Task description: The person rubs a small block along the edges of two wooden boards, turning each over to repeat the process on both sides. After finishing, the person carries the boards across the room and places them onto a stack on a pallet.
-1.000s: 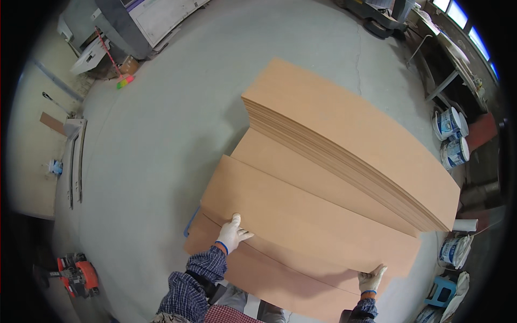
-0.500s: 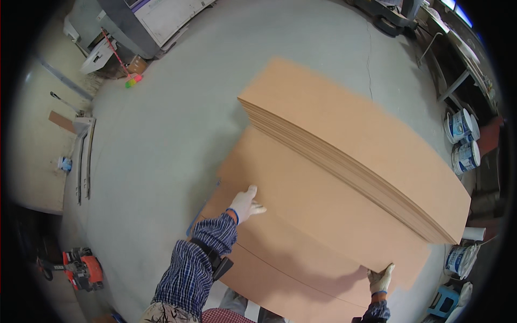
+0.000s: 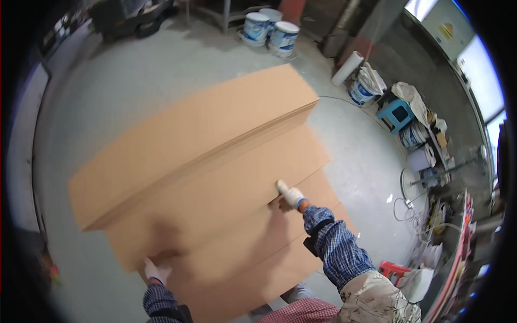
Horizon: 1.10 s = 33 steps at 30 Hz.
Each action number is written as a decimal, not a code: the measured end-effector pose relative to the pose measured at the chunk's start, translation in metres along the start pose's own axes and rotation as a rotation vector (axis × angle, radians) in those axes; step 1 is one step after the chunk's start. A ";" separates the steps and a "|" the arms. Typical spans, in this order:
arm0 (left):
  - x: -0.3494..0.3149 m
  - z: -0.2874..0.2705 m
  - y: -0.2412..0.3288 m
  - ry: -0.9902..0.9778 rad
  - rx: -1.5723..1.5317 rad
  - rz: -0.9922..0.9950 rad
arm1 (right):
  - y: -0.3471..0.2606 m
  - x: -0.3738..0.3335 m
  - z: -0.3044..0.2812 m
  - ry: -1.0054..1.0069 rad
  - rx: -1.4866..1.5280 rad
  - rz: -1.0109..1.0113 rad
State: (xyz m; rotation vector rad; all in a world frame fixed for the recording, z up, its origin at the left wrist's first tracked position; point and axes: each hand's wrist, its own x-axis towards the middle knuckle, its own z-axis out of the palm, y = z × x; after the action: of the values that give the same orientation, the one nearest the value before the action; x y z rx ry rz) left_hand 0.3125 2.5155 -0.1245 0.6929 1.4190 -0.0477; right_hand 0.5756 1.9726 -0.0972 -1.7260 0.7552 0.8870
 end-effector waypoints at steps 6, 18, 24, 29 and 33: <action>-0.083 0.077 -0.057 -0.505 0.882 0.048 | 0.080 -0.073 -0.024 -0.207 -0.636 -0.225; -0.089 -0.018 -0.088 -0.579 1.783 0.150 | 0.500 -0.370 -0.076 0.505 0.423 0.502; -0.104 0.008 -0.063 -0.507 1.977 0.180 | 0.547 -0.491 0.033 0.434 0.588 0.614; -0.049 0.081 -0.109 -0.604 2.336 0.366 | 0.607 -0.550 0.119 0.542 0.890 0.456; -0.133 0.167 -0.217 -0.864 2.639 0.795 | 0.669 -0.580 0.192 0.650 1.190 0.452</action>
State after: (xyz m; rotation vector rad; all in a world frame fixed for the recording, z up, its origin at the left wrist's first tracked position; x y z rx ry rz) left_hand 0.3430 2.2146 -0.0939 2.6523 -0.7299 -1.5104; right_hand -0.3220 2.0033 0.0196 -0.7164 1.7042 -0.0037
